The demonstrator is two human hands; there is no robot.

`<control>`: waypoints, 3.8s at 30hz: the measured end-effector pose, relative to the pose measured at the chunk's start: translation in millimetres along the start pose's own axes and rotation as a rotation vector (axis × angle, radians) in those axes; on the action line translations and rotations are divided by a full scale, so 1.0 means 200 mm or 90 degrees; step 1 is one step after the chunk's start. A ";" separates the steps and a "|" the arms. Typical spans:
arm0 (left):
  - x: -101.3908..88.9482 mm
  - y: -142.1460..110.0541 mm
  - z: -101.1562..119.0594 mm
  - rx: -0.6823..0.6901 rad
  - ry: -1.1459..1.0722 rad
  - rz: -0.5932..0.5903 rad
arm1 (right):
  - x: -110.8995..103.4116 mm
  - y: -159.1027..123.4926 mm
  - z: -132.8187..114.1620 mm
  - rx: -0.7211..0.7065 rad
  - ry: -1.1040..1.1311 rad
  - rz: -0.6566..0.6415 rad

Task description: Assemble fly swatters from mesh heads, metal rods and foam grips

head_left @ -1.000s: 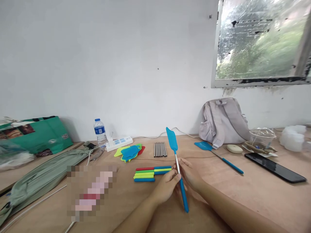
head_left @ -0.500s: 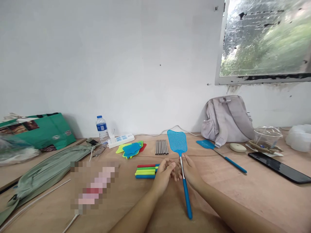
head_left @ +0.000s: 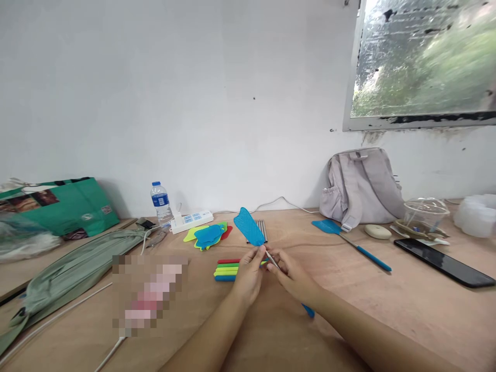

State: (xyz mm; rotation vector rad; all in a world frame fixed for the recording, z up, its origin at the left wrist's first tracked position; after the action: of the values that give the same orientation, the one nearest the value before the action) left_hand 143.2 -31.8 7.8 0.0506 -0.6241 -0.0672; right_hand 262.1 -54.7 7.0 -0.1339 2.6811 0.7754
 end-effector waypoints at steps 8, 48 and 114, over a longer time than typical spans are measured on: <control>-0.03 0.03 0.05 0.019 -0.002 0.122 | 0.01 0.03 0.00 -0.033 -0.069 -0.047; -0.42 0.27 0.53 0.223 -0.195 0.369 | -0.39 0.08 0.14 0.281 0.051 -0.375; -0.49 0.24 0.59 0.278 -0.292 0.227 | -0.69 0.12 0.43 0.320 0.658 0.327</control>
State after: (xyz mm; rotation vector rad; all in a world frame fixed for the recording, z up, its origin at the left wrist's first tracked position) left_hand -3.0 21.5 49.2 0.3523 -1.0888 0.4144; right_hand 412.5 11.5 -0.5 0.4085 3.8804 0.0734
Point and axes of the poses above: each hand's wrist, its own y-axis towards the middle knuckle, its own x-axis out of the palm, z = x × y, the point moved 1 cm from there along y, towards the middle knuckle, and after that the axes turned 6 degrees about z, right-handed, at the moved point
